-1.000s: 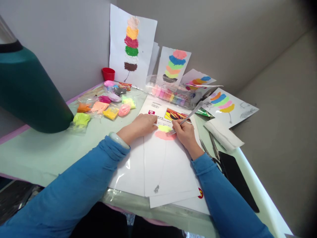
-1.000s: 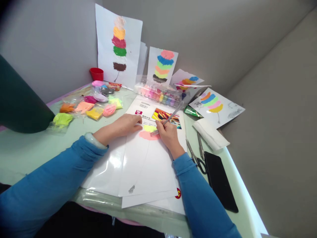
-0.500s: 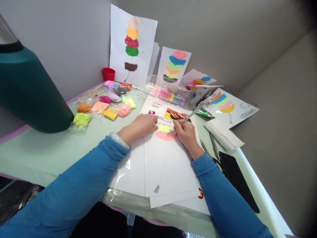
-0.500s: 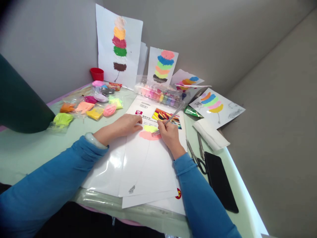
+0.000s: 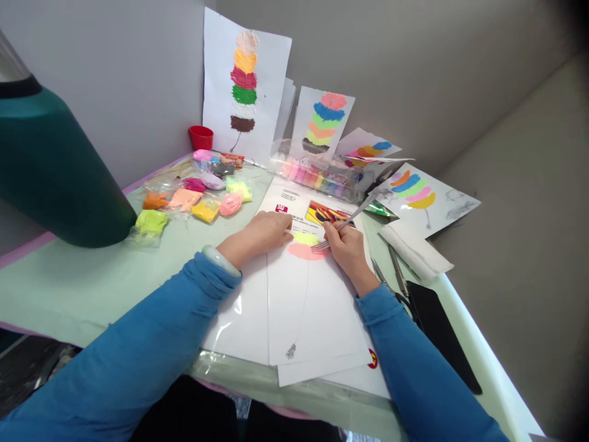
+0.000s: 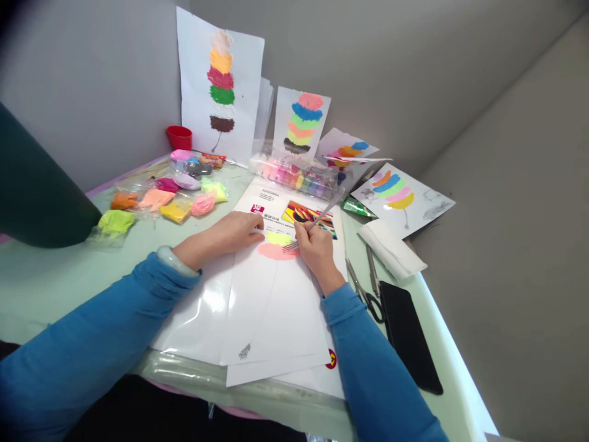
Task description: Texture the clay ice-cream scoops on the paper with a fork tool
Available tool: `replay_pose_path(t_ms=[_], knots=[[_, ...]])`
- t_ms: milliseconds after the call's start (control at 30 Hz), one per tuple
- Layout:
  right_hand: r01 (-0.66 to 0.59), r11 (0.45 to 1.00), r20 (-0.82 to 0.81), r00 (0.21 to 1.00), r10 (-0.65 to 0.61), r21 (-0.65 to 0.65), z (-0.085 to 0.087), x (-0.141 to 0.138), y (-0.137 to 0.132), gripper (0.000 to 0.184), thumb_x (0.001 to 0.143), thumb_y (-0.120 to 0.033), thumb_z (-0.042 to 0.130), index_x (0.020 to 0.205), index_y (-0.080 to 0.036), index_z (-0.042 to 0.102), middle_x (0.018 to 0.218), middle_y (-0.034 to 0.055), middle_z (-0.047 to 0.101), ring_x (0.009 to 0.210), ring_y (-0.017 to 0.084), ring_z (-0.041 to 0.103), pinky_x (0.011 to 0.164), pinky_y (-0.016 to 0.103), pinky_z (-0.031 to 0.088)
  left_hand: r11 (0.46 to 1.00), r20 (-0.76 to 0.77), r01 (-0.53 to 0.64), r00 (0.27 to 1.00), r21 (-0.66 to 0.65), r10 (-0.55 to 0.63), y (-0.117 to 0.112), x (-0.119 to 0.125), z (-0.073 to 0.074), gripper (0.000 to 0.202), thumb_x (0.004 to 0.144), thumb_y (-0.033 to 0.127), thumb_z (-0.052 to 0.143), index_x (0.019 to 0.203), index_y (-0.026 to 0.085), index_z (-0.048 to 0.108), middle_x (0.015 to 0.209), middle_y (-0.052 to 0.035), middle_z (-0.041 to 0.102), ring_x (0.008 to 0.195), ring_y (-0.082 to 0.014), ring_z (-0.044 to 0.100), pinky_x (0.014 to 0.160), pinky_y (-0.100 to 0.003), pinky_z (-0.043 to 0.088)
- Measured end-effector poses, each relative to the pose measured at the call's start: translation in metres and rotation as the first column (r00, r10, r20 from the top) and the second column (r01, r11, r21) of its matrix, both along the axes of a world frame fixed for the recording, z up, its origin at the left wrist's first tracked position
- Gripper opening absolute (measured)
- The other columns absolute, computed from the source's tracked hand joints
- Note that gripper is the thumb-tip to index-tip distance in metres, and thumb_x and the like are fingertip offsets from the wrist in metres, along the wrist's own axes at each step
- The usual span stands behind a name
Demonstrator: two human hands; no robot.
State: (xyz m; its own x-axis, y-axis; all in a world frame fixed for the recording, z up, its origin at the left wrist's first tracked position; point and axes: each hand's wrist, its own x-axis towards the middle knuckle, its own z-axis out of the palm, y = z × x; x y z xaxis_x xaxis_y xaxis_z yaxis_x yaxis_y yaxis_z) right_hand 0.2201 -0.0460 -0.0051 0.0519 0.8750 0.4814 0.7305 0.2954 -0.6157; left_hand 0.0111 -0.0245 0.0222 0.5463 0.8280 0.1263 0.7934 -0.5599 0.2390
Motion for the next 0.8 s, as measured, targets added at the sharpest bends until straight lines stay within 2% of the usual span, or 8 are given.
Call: replay_pose_path(t_ms=[433, 600, 800], knots=[[0.019, 0.999, -0.029, 0.999, -0.018, 0.028, 0.0018, 0.0014, -0.0013, 0.039, 0.083, -0.042, 0.048, 0.051, -0.020, 0.049, 0.047, -0.0017, 0.049, 0.048, 0.013, 0.048, 0.053, 0.026, 0.035, 1.000, -0.021, 0.002, 1.000, -0.023, -0.003, 0.0005, 0.0000, 0.0006, 0.026, 0.078, 0.029, 0.044, 0.096, 0.018, 0.059, 0.094, -0.0097, 0.067, 0.086, -0.0229, 0.061, 0.072, -0.032, 0.041], [-0.019, 1.000, -0.016, 1.000, 0.019, 0.019, 0.0004, 0.0016, -0.0006, 0.040, 0.083, -0.044, 0.048, 0.051, -0.020, 0.050, 0.051, 0.0002, 0.054, 0.051, 0.014, 0.051, 0.054, 0.027, 0.037, 1.000, -0.013, 0.003, 1.000, -0.012, -0.003, 0.0001, -0.0004, 0.0010, 0.024, 0.078, 0.030, 0.045, 0.093, 0.018, 0.059, 0.092, -0.0091, 0.068, 0.084, -0.0229, 0.061, 0.069, -0.031, 0.041], [-0.005, 1.000, -0.018, 1.000, 0.006, 0.016, 0.0007, 0.0012, -0.0006, 0.040, 0.083, -0.043, 0.048, 0.050, -0.020, 0.049, 0.050, 0.0000, 0.053, 0.050, 0.013, 0.050, 0.053, 0.027, 0.036, 1.000, -0.013, -0.006, 1.000, -0.026, 0.006, -0.0011, -0.0004, 0.0027, 0.024, 0.078, 0.029, 0.045, 0.093, 0.018, 0.059, 0.093, -0.0089, 0.068, 0.084, -0.0216, 0.060, 0.068, -0.030, 0.040]])
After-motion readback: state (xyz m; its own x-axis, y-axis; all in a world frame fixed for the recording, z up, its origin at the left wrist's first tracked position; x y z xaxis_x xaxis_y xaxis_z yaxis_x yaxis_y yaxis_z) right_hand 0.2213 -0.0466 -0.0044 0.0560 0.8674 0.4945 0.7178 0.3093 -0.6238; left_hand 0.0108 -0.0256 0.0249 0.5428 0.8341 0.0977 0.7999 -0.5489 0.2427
